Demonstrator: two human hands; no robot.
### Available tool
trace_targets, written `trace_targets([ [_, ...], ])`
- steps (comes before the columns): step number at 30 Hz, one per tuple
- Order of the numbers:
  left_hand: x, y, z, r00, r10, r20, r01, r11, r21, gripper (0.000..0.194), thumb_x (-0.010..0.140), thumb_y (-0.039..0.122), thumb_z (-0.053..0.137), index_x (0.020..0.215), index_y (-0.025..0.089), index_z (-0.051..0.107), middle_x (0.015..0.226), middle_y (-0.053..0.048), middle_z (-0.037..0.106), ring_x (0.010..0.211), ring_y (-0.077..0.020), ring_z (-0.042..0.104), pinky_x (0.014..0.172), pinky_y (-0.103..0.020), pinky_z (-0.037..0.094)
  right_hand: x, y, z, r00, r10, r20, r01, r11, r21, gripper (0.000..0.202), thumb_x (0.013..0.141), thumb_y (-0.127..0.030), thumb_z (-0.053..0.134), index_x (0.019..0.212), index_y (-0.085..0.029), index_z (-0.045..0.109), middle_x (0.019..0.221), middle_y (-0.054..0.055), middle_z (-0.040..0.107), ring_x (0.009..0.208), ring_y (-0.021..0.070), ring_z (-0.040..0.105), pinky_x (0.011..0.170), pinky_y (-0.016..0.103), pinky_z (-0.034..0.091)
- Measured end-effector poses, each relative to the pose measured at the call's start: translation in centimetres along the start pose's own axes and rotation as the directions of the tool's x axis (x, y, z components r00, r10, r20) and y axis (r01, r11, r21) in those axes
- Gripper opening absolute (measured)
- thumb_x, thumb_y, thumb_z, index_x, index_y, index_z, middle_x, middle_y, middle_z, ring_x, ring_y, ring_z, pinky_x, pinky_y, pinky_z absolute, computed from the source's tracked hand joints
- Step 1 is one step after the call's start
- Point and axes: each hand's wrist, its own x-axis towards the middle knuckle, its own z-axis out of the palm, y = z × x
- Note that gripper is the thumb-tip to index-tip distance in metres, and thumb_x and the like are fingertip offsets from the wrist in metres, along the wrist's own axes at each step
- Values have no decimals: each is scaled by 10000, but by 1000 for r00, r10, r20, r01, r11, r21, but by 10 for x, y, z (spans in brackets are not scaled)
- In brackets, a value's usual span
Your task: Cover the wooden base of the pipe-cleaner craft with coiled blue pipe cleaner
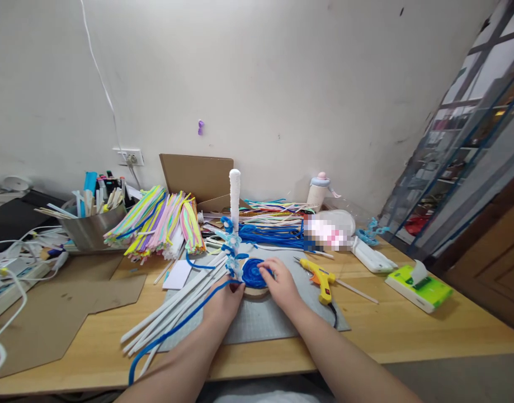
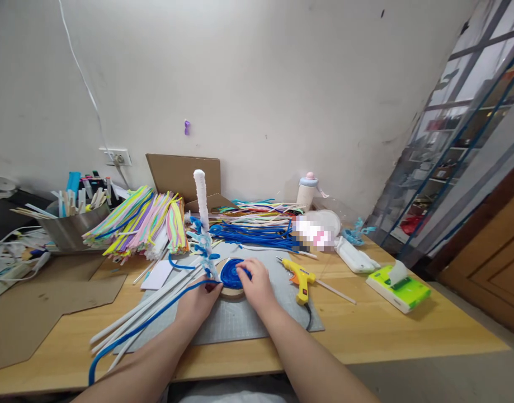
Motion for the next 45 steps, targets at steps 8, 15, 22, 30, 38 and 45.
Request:
trace_targets([
  [8, 1, -5, -2, 999, -7, -47, 6, 999, -34, 152, 764, 344, 602, 755, 193, 610, 765, -29, 676, 710, -177, 611, 619, -252, 377, 10, 9, 3, 967, 245, 77, -253, 960, 123, 748, 815, -693, 322, 1295, -150, 507, 1349, 146, 494, 1257, 247, 437, 1062, 391, 319],
  [15, 1, -16, -12, 1000, 1, -17, -3, 995, -102, 138, 727, 303, 595, 653, 187, 605, 610, -7, 620, 590, -168, 584, 567, -252, 376, -42, -24, -18, 921, 347, 178, -374, 915, 149, 854, 763, -735, 370, 1345, -115, 453, 1404, 161, 414, 1327, 247, 333, 1123, 373, 219],
  [22, 12, -27, -17, 999, 37, 7, -35, 982, -185, 84, 700, 250, 567, 644, 190, 553, 628, 1, 623, 625, -167, 592, 578, -246, 399, -98, -54, -35, 842, 382, 381, -495, 828, 264, 719, 793, -640, 463, 1362, -201, 436, 1434, 92, 403, 1332, 248, 335, 1105, 386, 264],
  [30, 6, -25, -13, 997, 70, -12, -71, 975, -212, 186, 748, 306, 509, 654, 186, 615, 675, -26, 639, 681, -194, 597, 646, -291, 426, -66, -25, -16, 949, 204, 240, -217, 976, 27, 644, 761, -372, 536, 1359, -158, 429, 1450, 110, 370, 1354, 243, 291, 1133, 432, 202],
  [38, -15, -26, -4, 975, 198, -102, -219, 934, -282, 120, 752, 290, 557, 749, 176, 592, 833, -59, 617, 818, -212, 596, 741, -327, 470, -76, -18, -13, 965, 162, 209, -168, 986, 14, 639, 762, -396, 557, 1353, -185, 434, 1450, 99, 375, 1340, 262, 315, 1116, 444, 246],
  [45, -18, -26, -4, 965, 237, -108, -258, 925, -279, 129, 780, 281, 553, 695, 185, 546, 881, -67, 586, 832, -203, 588, 723, -319, 473, -57, 25, -102, 952, 219, -212, -297, 823, -485, 336, 838, -448, 380, 755, -212, 604, 927, 121, 654, 870, 269, 594, 754, 393, 449],
])
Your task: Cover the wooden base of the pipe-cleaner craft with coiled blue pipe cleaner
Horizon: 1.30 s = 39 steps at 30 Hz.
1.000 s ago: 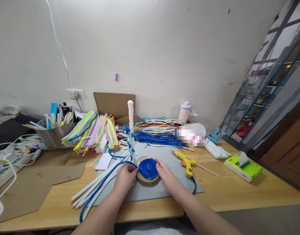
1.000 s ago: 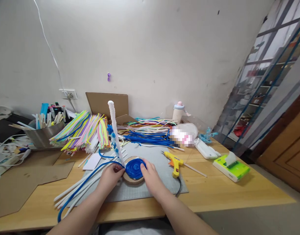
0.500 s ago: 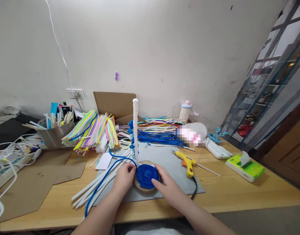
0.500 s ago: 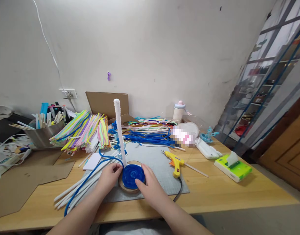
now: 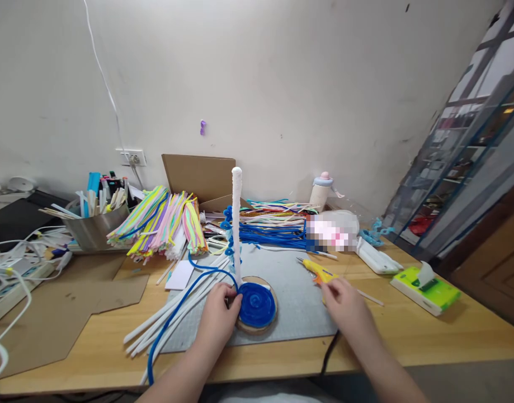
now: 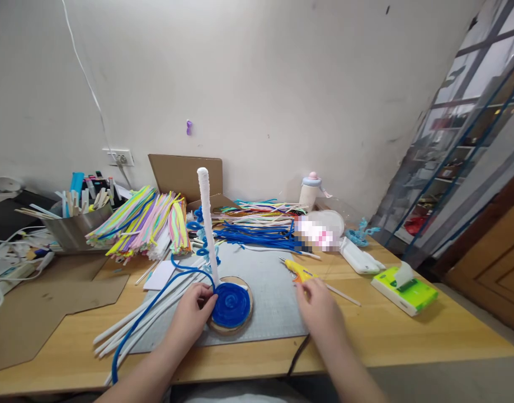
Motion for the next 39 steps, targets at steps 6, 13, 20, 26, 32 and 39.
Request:
trace_targets([
  [6, -1, 2, 0, 1000, 2, -8, -2, 1000, 0, 125, 782, 263, 550, 684, 186, 539, 871, -60, 576, 823, -195, 579, 722, -319, 474, 23, 30, -14, 911, 269, 312, -206, 954, -219, 529, 768, -686, 386, 550, -225, 525, 612, 70, 635, 623, 242, 591, 560, 315, 362],
  [13, -2, 4, -1, 1000, -10, -14, 9, 1000, -14, 134, 770, 267, 563, 664, 192, 528, 857, -60, 580, 813, -201, 575, 725, -331, 475, 40, 36, 2, 910, 237, 339, -224, 972, -78, 252, 658, -398, 599, 512, -204, 534, 549, 54, 591, 538, 205, 543, 494, 288, 308],
  [20, -2, 1, 1, 1000, -12, -8, 12, 1000, 1, 134, 766, 273, 555, 669, 197, 504, 865, -58, 579, 815, -201, 571, 734, -326, 460, 19, 6, -24, 868, 68, 492, -427, 607, 670, 191, 742, -419, 564, 791, -236, 545, 677, -4, 516, 584, 141, 496, 555, 265, 436],
  [26, -3, 2, 0, 1000, -2, -17, 3, 1000, 12, 119, 763, 252, 549, 670, 198, 497, 854, -47, 577, 810, -191, 567, 725, -307, 447, 16, -35, -54, 848, -183, 498, -451, 247, 858, 470, 797, -685, 395, 834, -248, 566, 631, -25, 345, 458, 103, 268, 394, 221, 303],
  [32, -2, 2, 0, 1000, 7, -24, -7, 1000, 12, 122, 754, 244, 559, 661, 199, 493, 807, -38, 566, 764, -188, 556, 693, -308, 443, 30, -71, -43, 818, -261, 512, -338, 502, 796, 351, 731, -432, 667, 982, -191, 623, 920, 61, 588, 690, 133, 524, 535, 227, 421],
  [39, -2, 2, 0, 1000, 5, -26, -5, 1000, 4, 136, 750, 259, 568, 653, 199, 494, 813, -38, 571, 769, -186, 563, 698, -302, 445, 38, -92, -4, 700, -202, 685, -112, 916, 385, 291, 721, -422, 641, 815, -146, 646, 618, 0, 597, 484, 82, 474, 428, 184, 343],
])
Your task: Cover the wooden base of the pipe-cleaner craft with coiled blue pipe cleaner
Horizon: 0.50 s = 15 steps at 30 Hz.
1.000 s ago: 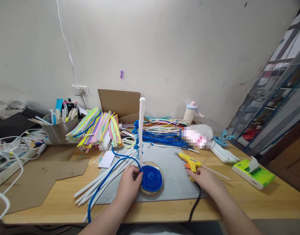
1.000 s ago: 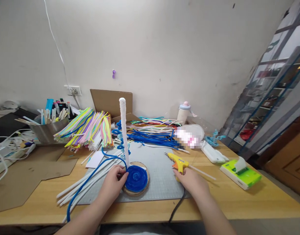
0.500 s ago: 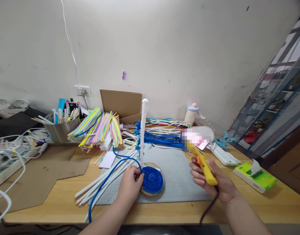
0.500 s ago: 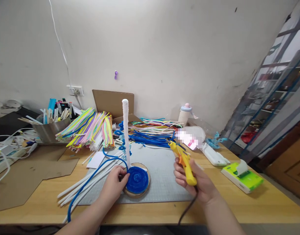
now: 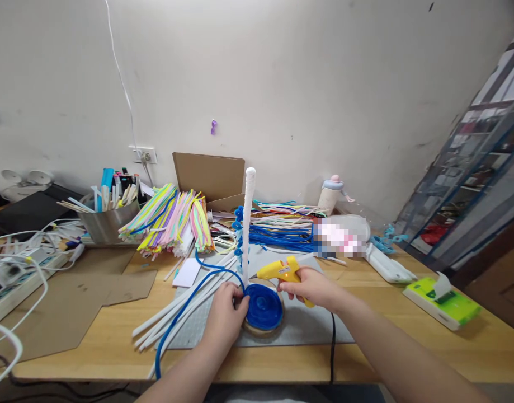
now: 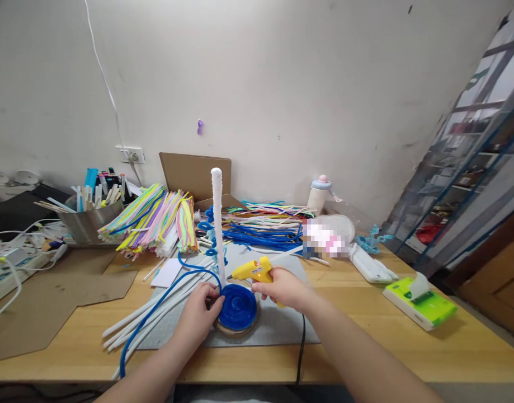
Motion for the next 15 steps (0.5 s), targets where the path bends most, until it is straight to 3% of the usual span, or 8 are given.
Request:
trace_targets([
  [2, 0, 0, 0, 1000, 1, -3, -1, 1000, 7, 133, 749, 257, 568, 655, 199, 495, 813, -36, 572, 765, -183, 564, 693, -297, 444, 7, 1, 6, 999, -32, 33, 32, 999, 2, 290, 726, -440, 632, 786, -156, 645, 585, -16, 580, 453, 74, 452, 426, 184, 340],
  [6, 0, -1, 0, 1000, 2, 5, -2, 1000, 15, 132, 756, 250, 564, 659, 200, 489, 823, -37, 569, 784, -185, 565, 704, -297, 444, 14, 3, 16, 1000, -15, -26, 14, 999, -33, 408, 783, -542, 526, 634, -167, 591, 501, -21, 530, 377, 72, 388, 385, 201, 306],
  [11, 1, -1, 0, 1000, 13, 5, -14, 1000, 21, 129, 753, 238, 570, 656, 198, 495, 808, -34, 565, 773, -186, 561, 683, -297, 442, 15, -2, 22, 998, 12, -61, -19, 993, -117, 419, 771, -577, 525, 646, -180, 575, 494, -26, 511, 386, 87, 431, 379, 199, 315],
  [15, 1, 1, -1, 1000, 1, 7, -1, 1000, 24, 118, 752, 250, 572, 663, 198, 515, 807, -34, 570, 777, -189, 565, 695, -300, 437, 20, -1, 22, 997, -58, -56, 46, 981, -190, 378, 796, -519, 530, 641, -178, 585, 547, -5, 566, 476, 104, 486, 449, 203, 348],
])
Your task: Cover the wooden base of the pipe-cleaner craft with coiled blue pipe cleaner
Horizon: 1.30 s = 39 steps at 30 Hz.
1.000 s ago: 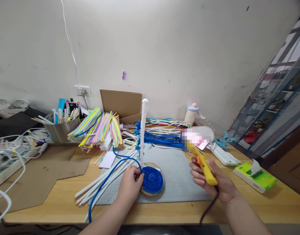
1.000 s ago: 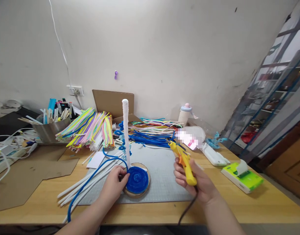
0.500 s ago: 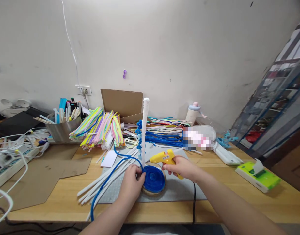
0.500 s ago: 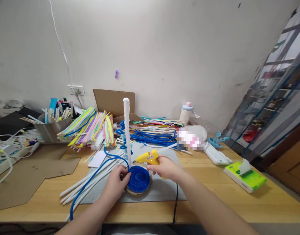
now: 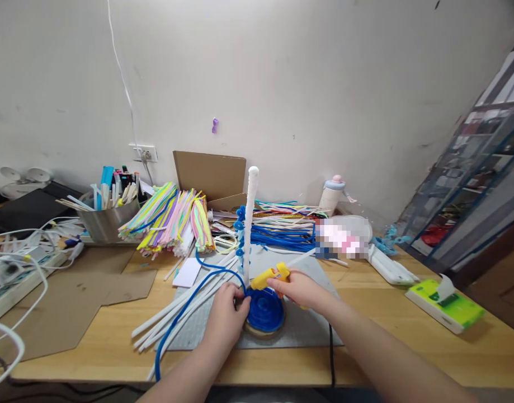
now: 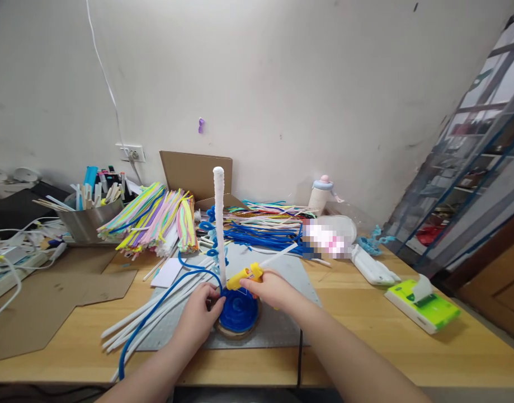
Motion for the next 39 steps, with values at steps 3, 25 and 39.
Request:
trace_targets([
  [3, -1, 0, 0, 1000, -1, -3, 1, 1000, 3, 120, 751, 238, 571, 659, 199, 503, 802, -32, 564, 774, -187, 558, 696, -297, 432, 6, 5, 0, 997, -69, -15, 69, 998, 8, 345, 807, -497, 530, 708, -178, 617, 648, 12, 631, 587, 129, 545, 538, 213, 393],
  [25, -1, -2, 1, 1000, -5, 20, 4, 999, 35, 125, 772, 225, 557, 685, 198, 470, 829, -29, 541, 799, -183, 541, 722, -307, 428, 2, -19, -8, 998, -59, -31, 53, 984, -171, 364, 798, -499, 536, 831, -168, 681, 811, 39, 700, 723, 175, 599, 625, 235, 409],
  [39, -1, -4, 2, 1000, 7, 7, -7, 999, 34, 111, 766, 236, 560, 686, 199, 492, 825, -32, 550, 790, -186, 547, 702, -300, 430, 1, -15, -19, 995, -52, -83, 36, 982, -185, 377, 794, -527, 532, 808, -183, 685, 806, 46, 702, 742, 191, 608, 633, 250, 417],
])
